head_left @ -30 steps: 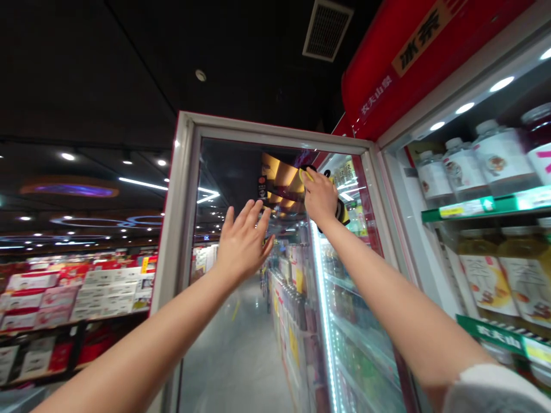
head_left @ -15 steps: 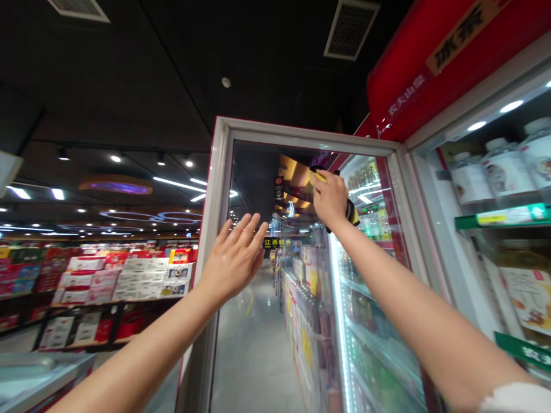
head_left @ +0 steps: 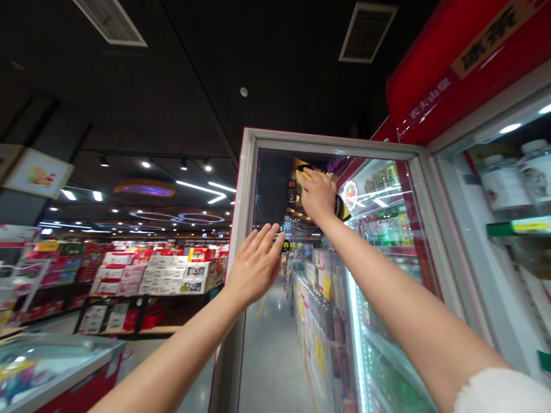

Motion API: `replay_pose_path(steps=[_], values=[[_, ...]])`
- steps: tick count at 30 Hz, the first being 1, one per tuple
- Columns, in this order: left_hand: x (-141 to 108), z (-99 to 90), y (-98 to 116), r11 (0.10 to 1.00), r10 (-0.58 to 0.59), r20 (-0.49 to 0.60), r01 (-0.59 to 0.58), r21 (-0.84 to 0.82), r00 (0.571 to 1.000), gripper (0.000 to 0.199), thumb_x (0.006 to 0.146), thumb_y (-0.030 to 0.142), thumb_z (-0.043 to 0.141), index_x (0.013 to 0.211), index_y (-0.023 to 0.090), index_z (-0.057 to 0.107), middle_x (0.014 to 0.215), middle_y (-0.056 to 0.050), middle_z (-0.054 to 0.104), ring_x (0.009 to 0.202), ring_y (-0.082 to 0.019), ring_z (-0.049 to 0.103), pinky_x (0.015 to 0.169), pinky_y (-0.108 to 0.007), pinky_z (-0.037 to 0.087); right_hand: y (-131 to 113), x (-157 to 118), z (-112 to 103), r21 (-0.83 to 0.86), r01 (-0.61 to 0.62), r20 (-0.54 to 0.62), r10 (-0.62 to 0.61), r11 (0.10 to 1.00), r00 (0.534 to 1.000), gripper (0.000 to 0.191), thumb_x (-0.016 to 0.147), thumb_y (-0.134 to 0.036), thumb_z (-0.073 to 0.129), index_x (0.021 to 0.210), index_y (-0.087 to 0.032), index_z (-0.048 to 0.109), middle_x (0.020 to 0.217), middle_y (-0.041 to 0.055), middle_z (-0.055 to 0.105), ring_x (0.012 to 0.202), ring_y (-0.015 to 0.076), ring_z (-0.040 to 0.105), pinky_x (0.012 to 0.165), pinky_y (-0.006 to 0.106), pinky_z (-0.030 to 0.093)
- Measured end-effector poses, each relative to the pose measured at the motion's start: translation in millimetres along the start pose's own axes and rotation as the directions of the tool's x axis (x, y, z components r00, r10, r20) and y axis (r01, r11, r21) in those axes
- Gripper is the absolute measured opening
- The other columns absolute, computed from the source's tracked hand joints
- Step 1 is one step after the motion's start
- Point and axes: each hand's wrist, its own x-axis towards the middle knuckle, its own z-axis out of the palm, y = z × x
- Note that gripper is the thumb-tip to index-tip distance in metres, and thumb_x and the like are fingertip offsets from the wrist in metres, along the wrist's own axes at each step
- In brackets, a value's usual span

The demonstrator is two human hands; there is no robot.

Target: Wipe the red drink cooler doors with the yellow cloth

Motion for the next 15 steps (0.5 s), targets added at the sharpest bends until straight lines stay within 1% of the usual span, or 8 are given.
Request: replay_pose_path(steps=[3, 5, 6, 8, 10, 12, 13, 15], values=[[-1.9, -1.7, -0.7, 1.0, 0.002, 0.007, -0.002, -0.002, 1.0, 0.046, 0.097, 0.026, 0.047, 0.142, 0.017, 0.055, 0.152, -0.012, 0.052, 0.142, -0.027, 0.048, 0.117, -0.044, 0.039, -22.3, -11.3, 3.6, 0.048, 0.211, 0.122, -0.215, 0.976, 0.969, 0.048, 0.09, -0.01, 0.05, 0.133, -0.026, 0.065, 0.149, 0.0038, 0.057, 0.136, 0.0293, 0.048, 0.111, 0.054, 0.037], [-4.1, -2.7, -0.8, 1.0, 0.007, 0.006, -0.007, -0.008, 1.0, 0.046, 0.097, 0.025, 0.047, 0.141, 0.015, 0.055, 0.152, -0.012, 0.052, 0.142, -0.027, 0.047, 0.118, -0.044, 0.038, -20.2, -27.6, -1.1, 0.137, 0.357, 0.176, -0.378, 0.924, 0.909, 0.046, 0.088, -0.01, 0.053, 0.127, -0.029, 0.068, 0.144, 0.0012, 0.061, 0.133, 0.0256, 0.051, 0.111, 0.049, 0.038], [-5.1, -3.1, -0.5, 1.0, 0.009, 0.006, -0.009, -0.012, 1.0, 0.046, 0.097, 0.025, 0.047, 0.142, 0.014, 0.054, 0.152, -0.012, 0.052, 0.142, -0.027, 0.047, 0.118, -0.045, 0.038, -14.7, -33.8, -4.4, 0.17, 0.39, 0.176, -0.417, 0.905, 0.891, 0.042, 0.088, -0.011, 0.055, 0.122, -0.03, 0.071, 0.139, 0.0009, 0.065, 0.129, 0.0247, 0.054, 0.11, 0.048, 0.04], [-6.7, -3.9, 0.6, 1.0, 0.009, 0.009, -0.008, -0.022, 1.0, 0.047, 0.096, 0.025, 0.048, 0.142, 0.013, 0.054, 0.152, -0.013, 0.051, 0.142, -0.028, 0.047, 0.118, -0.045, 0.038, -1.3, -36.9, -8.9, 0.182, 0.364, 0.119, -0.388, 0.913, 0.914, 0.035, 0.087, -0.014, 0.056, 0.111, -0.029, 0.076, 0.13, 0.003, 0.069, 0.121, 0.0252, 0.059, 0.106, 0.047, 0.043], [-7.3, -4.7, 2.2, 1.0, 0.0, 0.013, 0.0, -0.029, 1.0, 0.048, 0.096, 0.025, 0.048, 0.142, 0.013, 0.054, 0.153, -0.014, 0.05, 0.142, -0.029, 0.047, 0.118, -0.046, 0.039, 5.1, -27.3, -7.9, 0.135, 0.234, 0.012, -0.237, 0.963, 0.971, 0.032, 0.086, -0.015, 0.056, 0.106, -0.027, 0.079, 0.125, 0.007, 0.07, 0.116, 0.0276, 0.06, 0.101, 0.048, 0.046], [-7.7, -5.1, 3.4, 0.999, -0.007, 0.01, 0.008, -0.035, 1.0, 0.047, 0.096, 0.025, 0.048, 0.141, 0.013, 0.054, 0.152, -0.015, 0.051, 0.142, -0.029, 0.047, 0.117, -0.047, 0.039, -1.7, -13.2, -1.6, 0.087, 0.098, -0.068, -0.092, 0.991, 0.993, 0.034, 0.086, -0.014, 0.055, 0.106, -0.026, 0.079, 0.123, 0.0097, 0.069, 0.114, 0.0299, 0.059, 0.098, 0.049, 0.047], [-8.0, -5.2, 3.6, 0.999, -0.006, 0.008, 0.007, -0.04, 1.0, 0.047, 0.095, 0.024, 0.048, 0.141, 0.012, 0.055, 0.151, -0.015, 0.052, 0.142, -0.029, 0.047, 0.117, -0.047, 0.039, -8.9, -8.0, 2.1, 0.076, 0.075, -0.074, -0.069, 0.994, 0.995, 0.036, 0.087, -0.013, 0.054, 0.108, -0.026, 0.079, 0.124, 0.0096, 0.069, 0.115, 0.0302, 0.058, 0.098, 0.049, 0.047], [-9.6, -5.2, 2.9, 0.999, -0.004, 0.008, 0.005, -0.052, 1.0, 0.047, 0.094, 0.022, 0.047, 0.14, 0.012, 0.055, 0.15, -0.015, 0.053, 0.142, -0.029, 0.047, 0.118, -0.047, 0.039, -24.8, -6.0, 7.5, 0.098, 0.156, -0.012, -0.156, 0.983, 0.988, 0.041, 0.087, -0.011, 0.052, 0.115, -0.028, 0.076, 0.126, 0.0069, 0.07, 0.119, 0.0291, 0.057, 0.101, 0.05, 0.044]])
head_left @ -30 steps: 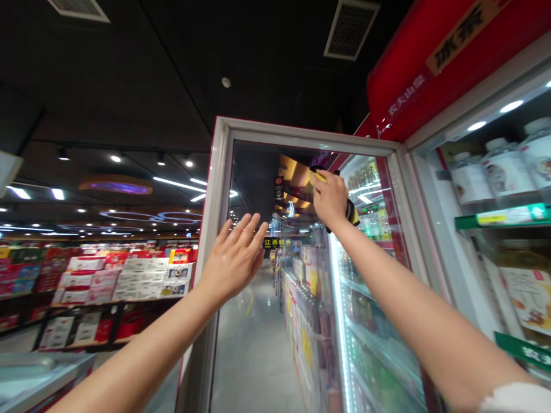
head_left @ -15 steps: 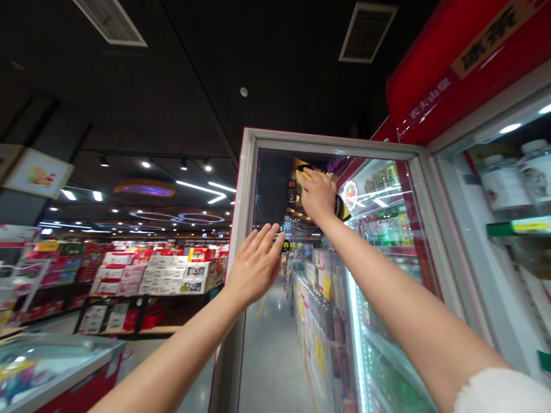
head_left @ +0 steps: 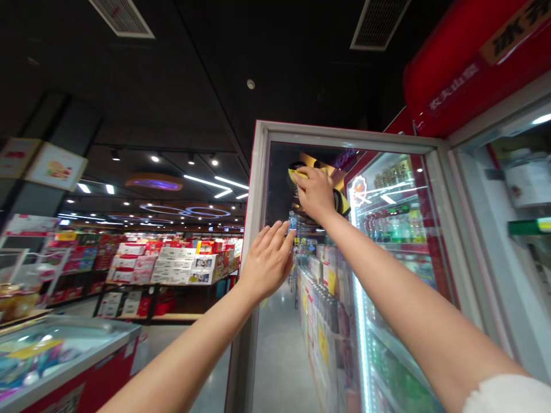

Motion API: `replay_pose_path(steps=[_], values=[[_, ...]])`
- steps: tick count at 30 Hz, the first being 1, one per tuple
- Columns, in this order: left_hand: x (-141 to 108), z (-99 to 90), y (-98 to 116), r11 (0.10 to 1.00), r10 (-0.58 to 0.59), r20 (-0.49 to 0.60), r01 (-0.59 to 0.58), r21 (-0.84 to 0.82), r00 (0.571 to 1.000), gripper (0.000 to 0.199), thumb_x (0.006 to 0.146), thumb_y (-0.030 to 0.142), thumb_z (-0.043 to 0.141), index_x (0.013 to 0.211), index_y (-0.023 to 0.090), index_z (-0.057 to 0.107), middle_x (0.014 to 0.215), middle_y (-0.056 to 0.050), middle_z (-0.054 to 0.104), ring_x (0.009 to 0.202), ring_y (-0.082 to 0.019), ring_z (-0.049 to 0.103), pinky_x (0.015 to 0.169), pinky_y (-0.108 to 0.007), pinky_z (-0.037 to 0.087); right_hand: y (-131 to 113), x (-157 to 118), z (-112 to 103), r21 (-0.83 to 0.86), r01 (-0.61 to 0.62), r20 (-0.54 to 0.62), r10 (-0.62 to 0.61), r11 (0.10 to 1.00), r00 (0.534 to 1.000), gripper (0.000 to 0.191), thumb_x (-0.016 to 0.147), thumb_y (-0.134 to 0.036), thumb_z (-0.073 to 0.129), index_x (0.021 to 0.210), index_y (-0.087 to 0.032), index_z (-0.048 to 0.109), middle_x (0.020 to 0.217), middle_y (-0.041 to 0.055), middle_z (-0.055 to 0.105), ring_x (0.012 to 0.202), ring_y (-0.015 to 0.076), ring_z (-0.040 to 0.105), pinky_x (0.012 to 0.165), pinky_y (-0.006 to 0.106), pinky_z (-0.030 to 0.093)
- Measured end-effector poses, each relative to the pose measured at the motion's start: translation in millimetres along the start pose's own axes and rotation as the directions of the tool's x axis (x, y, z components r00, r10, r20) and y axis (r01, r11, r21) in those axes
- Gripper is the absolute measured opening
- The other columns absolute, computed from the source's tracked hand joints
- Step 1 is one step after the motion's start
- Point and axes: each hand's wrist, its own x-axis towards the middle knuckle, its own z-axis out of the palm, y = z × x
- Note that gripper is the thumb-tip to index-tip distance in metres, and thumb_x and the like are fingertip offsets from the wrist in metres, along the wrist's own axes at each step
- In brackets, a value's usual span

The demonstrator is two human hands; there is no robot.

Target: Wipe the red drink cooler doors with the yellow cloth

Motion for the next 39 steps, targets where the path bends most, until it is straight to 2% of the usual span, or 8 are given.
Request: replay_pose_path(steps=[5, 8, 11, 16, 20, 27, 33, 39], values=[[-8.6, -0.6, -5.0, 0.999, 0.01, 0.003, -0.01, -0.038, 1.0, 0.047, 0.093, 0.022, 0.048, 0.138, 0.011, 0.055, 0.148, -0.016, 0.055, 0.141, -0.029, 0.048, 0.119, -0.048, 0.039, -5.2, -18.4, -5.6, 0.189, 0.288, 0.202, -0.324, 0.939, 0.924, 0.037, 0.083, -0.013, 0.057, 0.109, -0.03, 0.078, 0.122, 0.0025, 0.074, 0.119, 0.025, 0.06, 0.105, 0.048, 0.041], [-12.7, -3.5, -6.6, 0.997, 0.04, -0.006, -0.04, -0.064, 0.999, 0.046, 0.093, 0.022, 0.047, 0.138, 0.013, 0.055, 0.147, -0.015, 0.056, 0.14, -0.027, 0.049, 0.119, -0.047, 0.039, 4.3, -9.4, -5.9, 0.184, 0.197, 0.124, -0.222, 0.963, 0.967, 0.029, 0.085, -0.014, 0.056, 0.093, -0.027, 0.081, 0.111, 0.0036, 0.077, 0.108, 0.0234, 0.065, 0.101, 0.045, 0.045], [-14.2, -6.8, -6.2, 0.996, 0.033, -0.014, -0.034, -0.088, 0.999, 0.046, 0.094, 0.021, 0.046, 0.139, 0.013, 0.053, 0.147, -0.015, 0.056, 0.139, -0.027, 0.049, 0.12, -0.046, 0.038, -6.2, 8.9, 5.9, 0.147, 0.086, 0.033, -0.091, 0.985, 0.995, 0.035, 0.085, -0.01, 0.052, 0.1, -0.025, 0.079, 0.119, 0.0037, 0.075, 0.115, 0.0233, 0.064, 0.104, 0.045, 0.046], [-16.1, -8.8, -5.1, 0.994, 0.014, -0.026, -0.016, -0.111, 1.0, 0.051, 0.095, 0.019, 0.043, 0.145, 0.012, 0.046, 0.149, -0.015, 0.053, 0.144, -0.027, 0.042, 0.121, -0.047, 0.036, -36.3, -6.9, 14.2, 0.241, 0.224, 0.115, -0.257, 0.944, 0.96, 0.039, 0.082, -0.01, 0.056, 0.111, -0.027, 0.077, 0.126, 0.0032, 0.073, 0.123, 0.0237, 0.061, 0.108, 0.046, 0.043], [-17.4, -9.6, -5.3, 0.991, -0.005, -0.031, 0.001, -0.135, 1.0, 0.054, 0.094, 0.017, 0.043, 0.147, 0.013, 0.043, 0.15, -0.015, 0.052, 0.146, -0.026, 0.04, 0.122, -0.047, 0.035, -28.1, -18.5, 3.9, 0.378, 0.361, 0.173, -0.448, 0.852, 0.877, 0.034, 0.08, -0.012, 0.057, 0.101, -0.028, 0.079, 0.114, 0.0024, 0.077, 0.114, 0.0221, 0.067, 0.104, 0.043, 0.047], [-21.5, -11.1, -3.0, 0.988, -0.07, -0.128, 0.051, -0.143, 0.989, 0.05, 0.094, 0.012, 0.042, 0.144, 0.013, 0.044, 0.151, -0.015, 0.05, 0.149, -0.027, 0.036, 0.122, -0.049, 0.035, -27.3, -4.4, 5.5, 0.254, 0.241, 0.113, -0.277, 0.937, 0.954, 0.044, 0.084, -0.01, 0.052, 0.12, -0.024, 0.073, 0.133, 0.0065, 0.069, 0.125, 0.0225, 0.061, 0.11, 0.045, 0.044], [-33.4, -4.8, 2.2, 0.963, -0.219, -0.104, 0.198, -0.182, 0.97, 0.064, 0.095, 0.014, 0.043, 0.157, 0.013, 0.024, 0.16, -0.019, 0.037, 0.155, -0.028, 0.022, 0.122, -0.051, 0.033, -28.0, -50.0, -11.9, 0.359, 0.408, 0.249, -0.508, 0.839, 0.825, 0.037, 0.086, -0.016, 0.056, 0.115, -0.03, 0.074, 0.128, 0.0023, 0.072, 0.122, 0.0213, 0.063, 0.104, 0.043, 0.047], [-38.1, -2.9, 2.9, 0.976, -0.169, -0.047, 0.16, -0.145, 0.985, 0.078, 0.095, 0.021, 0.045, 0.161, 0.009, 0.005, 0.165, -0.021, 0.025, 0.156, -0.03, 0.015, 0.125, -0.054, 0.024, -22.1, -29.0, -17.5, 0.092, 0.205, 0.209, -0.22, 0.974, 0.953, 0.042, 0.089, -0.012, 0.052, 0.123, -0.027, 0.072, 0.139, 0.0043, 0.065, 0.131, 0.0253, 0.055, 0.108, 0.049, 0.042]])
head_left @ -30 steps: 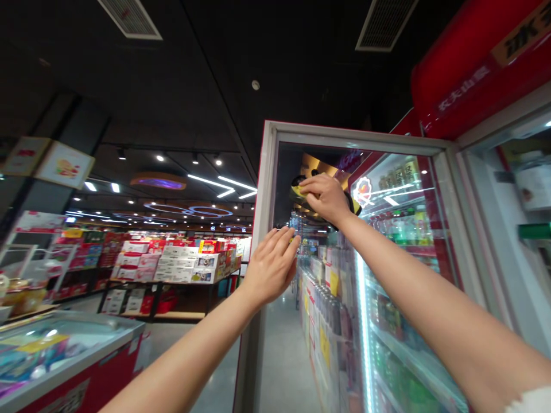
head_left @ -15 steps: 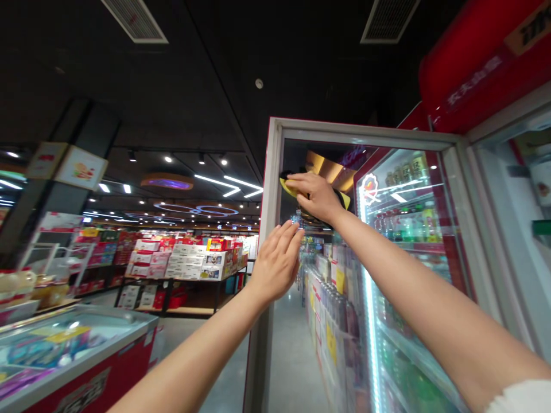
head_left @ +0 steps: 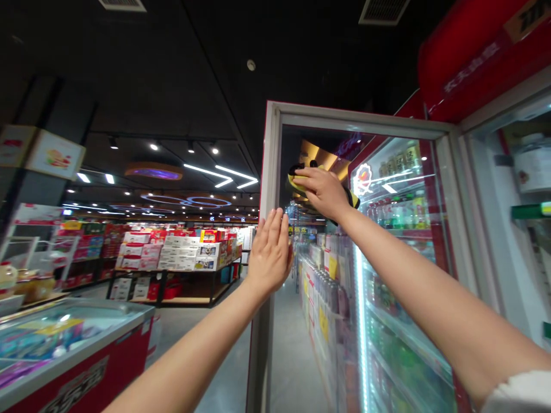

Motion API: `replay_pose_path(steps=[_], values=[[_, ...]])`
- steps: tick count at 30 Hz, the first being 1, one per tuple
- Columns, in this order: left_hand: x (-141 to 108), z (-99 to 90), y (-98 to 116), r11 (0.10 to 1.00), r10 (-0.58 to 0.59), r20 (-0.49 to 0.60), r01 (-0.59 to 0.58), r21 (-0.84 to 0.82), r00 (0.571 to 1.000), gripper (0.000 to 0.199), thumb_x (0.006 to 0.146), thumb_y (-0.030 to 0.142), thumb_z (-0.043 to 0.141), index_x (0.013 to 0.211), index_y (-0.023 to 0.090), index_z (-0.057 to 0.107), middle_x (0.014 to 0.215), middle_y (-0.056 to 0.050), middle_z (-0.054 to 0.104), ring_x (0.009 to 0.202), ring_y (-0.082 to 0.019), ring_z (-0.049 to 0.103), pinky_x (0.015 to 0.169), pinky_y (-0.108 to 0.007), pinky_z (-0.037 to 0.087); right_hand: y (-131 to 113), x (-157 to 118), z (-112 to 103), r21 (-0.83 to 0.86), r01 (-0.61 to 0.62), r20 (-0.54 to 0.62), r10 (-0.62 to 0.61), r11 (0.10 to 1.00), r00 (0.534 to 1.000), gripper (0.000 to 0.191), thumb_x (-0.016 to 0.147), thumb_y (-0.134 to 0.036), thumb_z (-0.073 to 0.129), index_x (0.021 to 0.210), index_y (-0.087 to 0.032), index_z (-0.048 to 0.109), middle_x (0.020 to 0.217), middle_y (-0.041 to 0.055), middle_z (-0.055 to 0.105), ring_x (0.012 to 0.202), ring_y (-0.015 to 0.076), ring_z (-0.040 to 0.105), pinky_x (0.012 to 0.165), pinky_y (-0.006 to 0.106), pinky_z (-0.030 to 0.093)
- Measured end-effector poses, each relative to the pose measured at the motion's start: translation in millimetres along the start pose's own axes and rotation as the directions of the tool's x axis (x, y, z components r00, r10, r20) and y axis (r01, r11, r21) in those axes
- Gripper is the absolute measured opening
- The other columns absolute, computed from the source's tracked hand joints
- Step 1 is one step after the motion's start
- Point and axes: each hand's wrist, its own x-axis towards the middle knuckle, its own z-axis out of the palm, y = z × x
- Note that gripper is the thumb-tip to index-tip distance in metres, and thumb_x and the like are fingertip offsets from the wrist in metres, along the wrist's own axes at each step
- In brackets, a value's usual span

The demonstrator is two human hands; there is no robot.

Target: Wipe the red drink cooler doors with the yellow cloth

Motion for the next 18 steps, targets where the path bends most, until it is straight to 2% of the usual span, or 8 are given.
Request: replay_pose_path(steps=[2, 7, 9, 11, 13, 15, 18], values=[[-3.7, -2.1, 1.3, 1.0, 0.004, 0.019, -0.004, 0.01, 1.0, 0.078, 0.095, 0.023, 0.046, 0.161, 0.008, 0.007, 0.165, -0.021, 0.026, 0.156, -0.03, 0.016, 0.125, -0.054, 0.023, -7.6, -8.1, 2.9, -0.017, 0.011, 0.01, -0.011, 1.0, 1.0, 0.045, 0.089, -0.011, 0.052, 0.127, -0.028, 0.069, 0.142, 0.0041, 0.063, 0.135, 0.0257, 0.052, 0.11, 0.05, 0.041], [-20.6, -5.1, 7.5, 1.0, 0.002, 0.032, -0.002, 0.009, 0.999, 0.077, 0.093, 0.023, 0.049, 0.16, 0.007, 0.014, 0.163, -0.021, 0.03, 0.156, -0.03, 0.015, 0.125, -0.053, 0.026, -20.4, -38.8, 4.8, 0.047, 0.231, 0.165, -0.236, 0.972, 0.958, 0.048, 0.088, -0.012, 0.055, 0.13, -0.032, 0.067, 0.142, 0.0007, 0.063, 0.136, 0.0233, 0.051, 0.11, 0.047, 0.042], [-26.2, -4.9, 9.4, 1.0, 0.01, 0.031, -0.01, 0.003, 0.999, 0.077, 0.093, 0.023, 0.05, 0.16, 0.008, 0.014, 0.163, -0.02, 0.032, 0.156, -0.03, 0.016, 0.125, -0.052, 0.026, -15.4, -33.5, 3.0, 0.017, 0.174, 0.155, -0.174, 0.985, 0.972, 0.049, 0.088, -0.01, 0.055, 0.13, -0.033, 0.067, 0.144, 0.0005, 0.062, 0.136, 0.0234, 0.051, 0.111, 0.047, 0.041], [-30.0, -4.8, 10.5, 1.0, 0.011, 0.03, -0.011, 0.0, 1.0, 0.078, 0.094, 0.024, 0.05, 0.16, 0.009, 0.012, 0.162, -0.019, 0.033, 0.155, -0.03, 0.017, 0.125, -0.052, 0.025, -11.2, -22.3, 3.6, -0.04, 0.02, 0.083, -0.016, 0.999, 0.996, 0.051, 0.088, -0.008, 0.054, 0.131, -0.032, 0.066, 0.145, 0.0015, 0.06, 0.137, 0.0247, 0.05, 0.112, 0.049, 0.04], [-32.9, -5.5, 11.3, 1.0, 0.013, 0.027, -0.013, 0.004, 1.0, 0.078, 0.094, 0.024, 0.049, 0.161, 0.01, 0.011, 0.162, -0.019, 0.034, 0.155, -0.029, 0.019, 0.125, -0.052, 0.024, -13.9, -16.2, 7.7, -0.071, -0.092, 0.018, 0.094, 0.993, 0.995, 0.053, 0.088, -0.006, 0.052, 0.133, -0.032, 0.065, 0.147, 0.0024, 0.059, 0.138, 0.026, 0.049, 0.113, 0.052, 0.038], [-35.6, -6.6, 11.9, 1.0, 0.019, 0.027, -0.019, 0.008, 0.999, 0.078, 0.094, 0.024, 0.05, 0.161, 0.011, 0.011, 0.161, -0.018, 0.036, 0.155, -0.029, 0.02, 0.126, -0.053, 0.023, -23.0, -21.0, 13.2, -0.057, -0.059, 0.033, 0.061, 0.997, 0.998, 0.054, 0.088, -0.007, 0.053, 0.135, -0.032, 0.064, 0.148, 0.0019, 0.058, 0.139, 0.0257, 0.047, 0.113, 0.053, 0.037], [-38.8, -7.5, 12.4, 1.0, 0.014, 0.041, -0.014, 0.009, 0.999, 0.077, 0.093, 0.023, 0.051, 0.16, 0.01, 0.015, 0.161, -0.019, 0.035, 0.155, -0.03, 0.019, 0.126, -0.052, 0.023, -31.8, -37.9, 15.1, 0.007, 0.113, 0.141, -0.113, 0.994, 0.983, 0.054, 0.088, -0.01, 0.056, 0.135, -0.034, 0.063, 0.148, 0.0002, 0.058, 0.14, 0.0237, 0.047, 0.113, 0.05, 0.039]])
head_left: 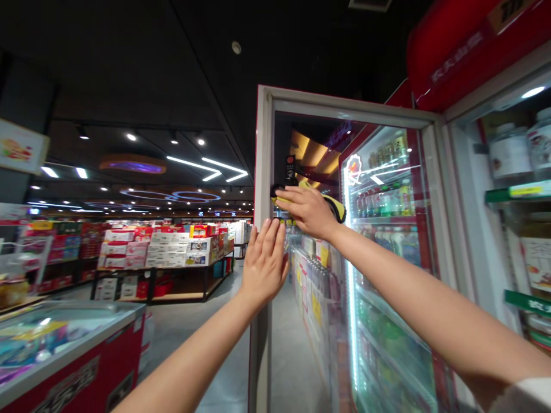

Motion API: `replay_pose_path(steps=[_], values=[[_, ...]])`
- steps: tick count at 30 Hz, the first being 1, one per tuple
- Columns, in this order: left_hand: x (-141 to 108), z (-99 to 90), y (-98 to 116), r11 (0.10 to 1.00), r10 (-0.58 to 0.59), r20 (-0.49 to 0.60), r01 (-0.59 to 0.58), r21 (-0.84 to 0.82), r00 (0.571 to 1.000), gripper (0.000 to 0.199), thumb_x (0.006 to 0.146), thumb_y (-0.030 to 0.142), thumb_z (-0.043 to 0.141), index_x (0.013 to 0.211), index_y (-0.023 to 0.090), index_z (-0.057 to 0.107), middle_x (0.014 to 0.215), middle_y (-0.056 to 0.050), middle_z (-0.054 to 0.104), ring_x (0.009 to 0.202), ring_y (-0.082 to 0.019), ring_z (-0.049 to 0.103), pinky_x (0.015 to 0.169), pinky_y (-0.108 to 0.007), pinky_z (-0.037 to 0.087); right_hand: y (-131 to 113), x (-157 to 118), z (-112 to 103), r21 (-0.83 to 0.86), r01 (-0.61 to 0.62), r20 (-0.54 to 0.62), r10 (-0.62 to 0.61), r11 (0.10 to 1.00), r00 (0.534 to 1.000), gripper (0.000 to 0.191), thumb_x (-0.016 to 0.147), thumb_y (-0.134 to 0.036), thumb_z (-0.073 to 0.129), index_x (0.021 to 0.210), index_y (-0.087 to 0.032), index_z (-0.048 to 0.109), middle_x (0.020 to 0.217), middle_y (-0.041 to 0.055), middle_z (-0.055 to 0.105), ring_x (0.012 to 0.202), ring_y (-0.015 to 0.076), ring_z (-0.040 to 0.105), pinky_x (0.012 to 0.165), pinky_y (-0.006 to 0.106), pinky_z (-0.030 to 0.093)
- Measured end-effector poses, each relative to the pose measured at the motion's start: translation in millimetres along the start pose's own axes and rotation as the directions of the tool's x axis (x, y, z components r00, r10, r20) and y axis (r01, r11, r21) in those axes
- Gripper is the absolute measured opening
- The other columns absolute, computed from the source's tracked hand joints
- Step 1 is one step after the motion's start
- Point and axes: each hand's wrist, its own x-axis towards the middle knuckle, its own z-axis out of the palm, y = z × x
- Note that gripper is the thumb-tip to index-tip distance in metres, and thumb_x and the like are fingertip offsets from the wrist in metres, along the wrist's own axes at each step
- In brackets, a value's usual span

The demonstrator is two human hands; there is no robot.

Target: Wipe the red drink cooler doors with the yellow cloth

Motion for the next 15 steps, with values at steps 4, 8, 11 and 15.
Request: replay_pose_path(steps=[4, 8, 11, 15], values=[[0.0, 1.0, -0.8, 1.0, 0.011, 0.022, -0.011, 0.008, 1.0, 0.074, 0.092, 0.023, 0.053, 0.158, 0.008, 0.022, 0.162, -0.022, 0.032, 0.156, -0.031, 0.015, 0.125, -0.051, 0.025, 21.7, -4.2, -13.1, -0.033, -0.057, -0.007, 0.057, 0.998, 0.998, 0.05, 0.089, -0.009, 0.053, 0.132, -0.032, 0.066, 0.147, 0.0003, 0.059, 0.138, 0.0239, 0.049, 0.112, 0.049, 0.039], [2.3, 1.8, -1.2, 0.999, 0.024, 0.006, -0.024, 0.026, 1.0, 0.073, 0.092, 0.021, 0.053, 0.158, 0.01, 0.023, 0.161, -0.022, 0.033, 0.156, -0.031, 0.015, 0.125, -0.053, 0.023, 37.7, 4.0, -19.9, -0.088, -0.35, -0.183, 0.33, 0.933, 0.926, 0.05, 0.09, -0.009, 0.049, 0.134, -0.028, 0.064, 0.149, 0.0049, 0.056, 0.138, 0.0291, 0.047, 0.111, 0.054, 0.038], [3.4, 2.6, -0.6, 0.999, 0.017, -0.009, -0.017, 0.048, 1.0, 0.073, 0.092, 0.022, 0.052, 0.159, 0.013, 0.022, 0.161, -0.021, 0.034, 0.155, -0.03, 0.018, 0.125, -0.055, 0.022, 25.6, -3.2, -13.6, -0.111, -0.229, -0.11, 0.217, 0.967, 0.97, 0.051, 0.091, -0.011, 0.051, 0.139, -0.027, 0.06, 0.153, 0.0044, 0.052, 0.142, 0.0287, 0.043, 0.113, 0.054, 0.035], [3.8, 4.6, -0.7, 0.998, 0.018, -0.027, -0.016, 0.066, 0.999, 0.073, 0.093, 0.022, 0.053, 0.159, 0.019, 0.023, 0.161, -0.018, 0.036, 0.154, -0.03, 0.023, 0.126, -0.056, 0.02, 32.7, -18.4, -17.0, -0.111, -0.052, 0.0, 0.053, 0.992, 0.999, 0.055, 0.091, -0.01, 0.051, 0.141, -0.031, 0.057, 0.155, -0.0009, 0.05, 0.142, 0.0244, 0.043, 0.113, 0.048, 0.038]])
